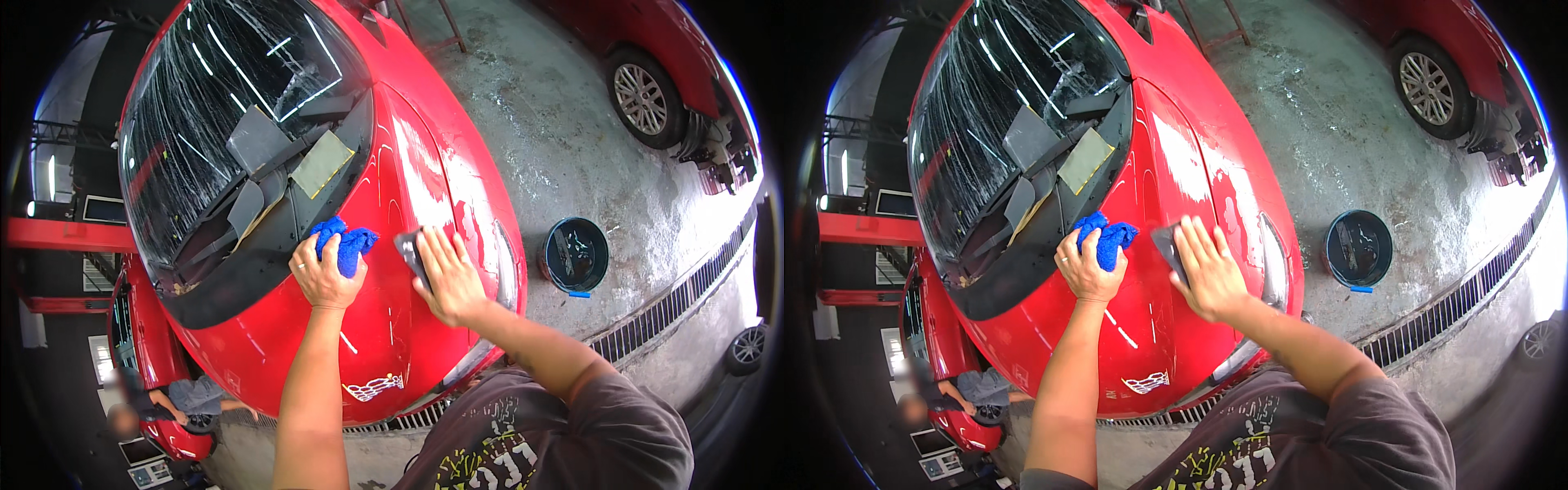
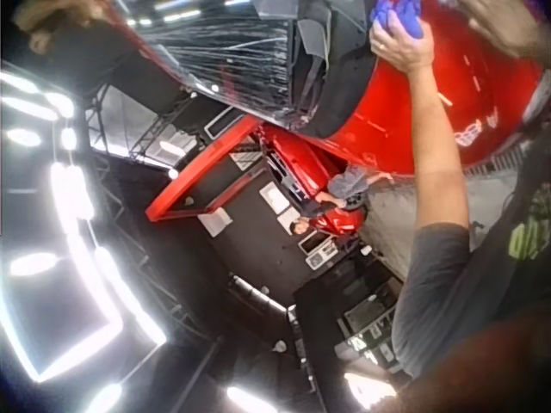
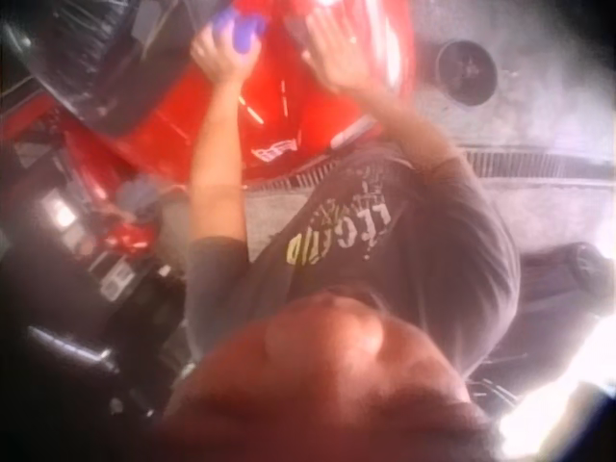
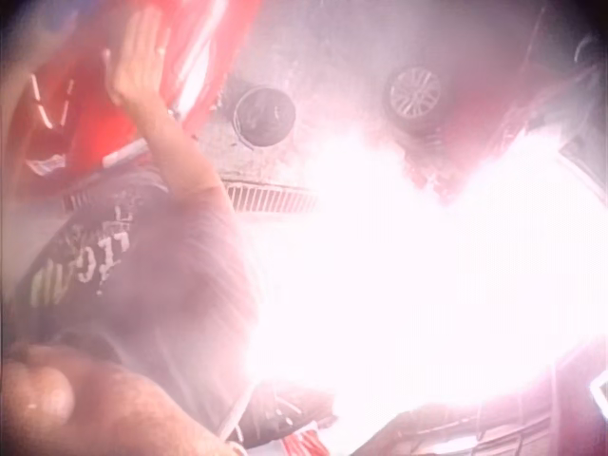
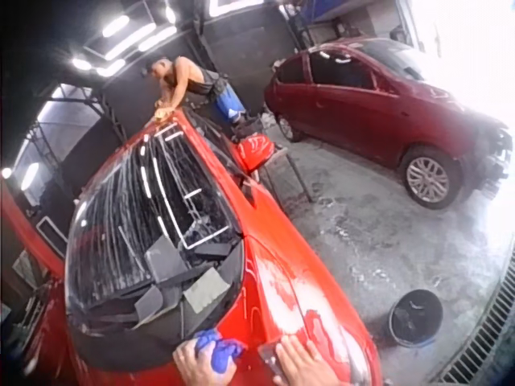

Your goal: The person scrubs the hood of a red car using a black sponge and a blue microfiber cloth. They repeatedly wipe the surface, occasionally dipping the sponge into a bucket of water to rinse it. The person works methodically across the hood, ensuring the surface is thoroughly cleaned.

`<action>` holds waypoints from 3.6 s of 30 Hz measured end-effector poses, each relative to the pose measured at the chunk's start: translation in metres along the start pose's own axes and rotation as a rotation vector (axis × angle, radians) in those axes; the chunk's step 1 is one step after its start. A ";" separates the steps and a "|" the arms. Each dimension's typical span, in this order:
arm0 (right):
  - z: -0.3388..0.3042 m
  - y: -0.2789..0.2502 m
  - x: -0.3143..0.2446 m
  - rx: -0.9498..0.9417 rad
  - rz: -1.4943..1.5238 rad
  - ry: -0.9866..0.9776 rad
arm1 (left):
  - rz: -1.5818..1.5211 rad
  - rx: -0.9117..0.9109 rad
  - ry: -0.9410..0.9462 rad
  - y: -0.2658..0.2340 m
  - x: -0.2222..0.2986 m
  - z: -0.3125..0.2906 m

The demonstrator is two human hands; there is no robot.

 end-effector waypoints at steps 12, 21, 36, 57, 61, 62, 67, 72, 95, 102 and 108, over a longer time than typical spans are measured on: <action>-0.006 0.011 -0.028 0.069 0.009 0.039 | -0.007 0.012 -0.021 -0.002 0.000 -0.002; 0.113 -0.053 0.045 0.366 0.293 0.030 | -0.003 0.034 0.014 0.004 0.004 0.003; -0.004 -0.006 0.027 0.079 0.171 0.096 | 0.020 0.025 0.021 0.000 -0.001 -0.002; 0.124 -0.065 0.084 0.289 0.356 0.078 | -0.045 0.078 -0.005 -0.007 0.008 0.017; 0.077 -0.113 0.092 0.206 0.680 0.278 | -0.057 -0.010 -0.261 -0.012 0.005 -0.002; 0.043 -0.117 0.103 0.241 0.651 0.381 | -0.082 0.028 -0.346 -0.013 0.018 0.003; -0.125 -0.047 0.187 0.450 1.201 0.683 | -0.261 0.114 -0.514 0.007 0.092 0.008; -0.207 -0.087 0.229 0.253 0.800 0.680 | -0.411 0.165 -0.506 -0.015 0.111 -0.051; -0.482 0.062 0.039 0.810 0.716 1.080 | -0.289 0.029 -0.153 -0.132 -0.100 -0.319; -0.667 0.149 0.008 0.804 0.742 1.404 | -0.150 0.088 -0.287 -0.132 -0.212 -0.356; -0.754 0.192 -0.011 0.794 0.792 1.517 | -0.092 -0.079 -0.273 -0.116 -0.213 -0.354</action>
Point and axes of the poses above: each hand's wrist, its own z-axis towards the middle knuckle, its own y-axis out of the palm, x = y × z, the point moved 8 cm from there along z, towards the middle knuckle, and after that the axes turned 4 degrees about z, right-handed, at the moved point
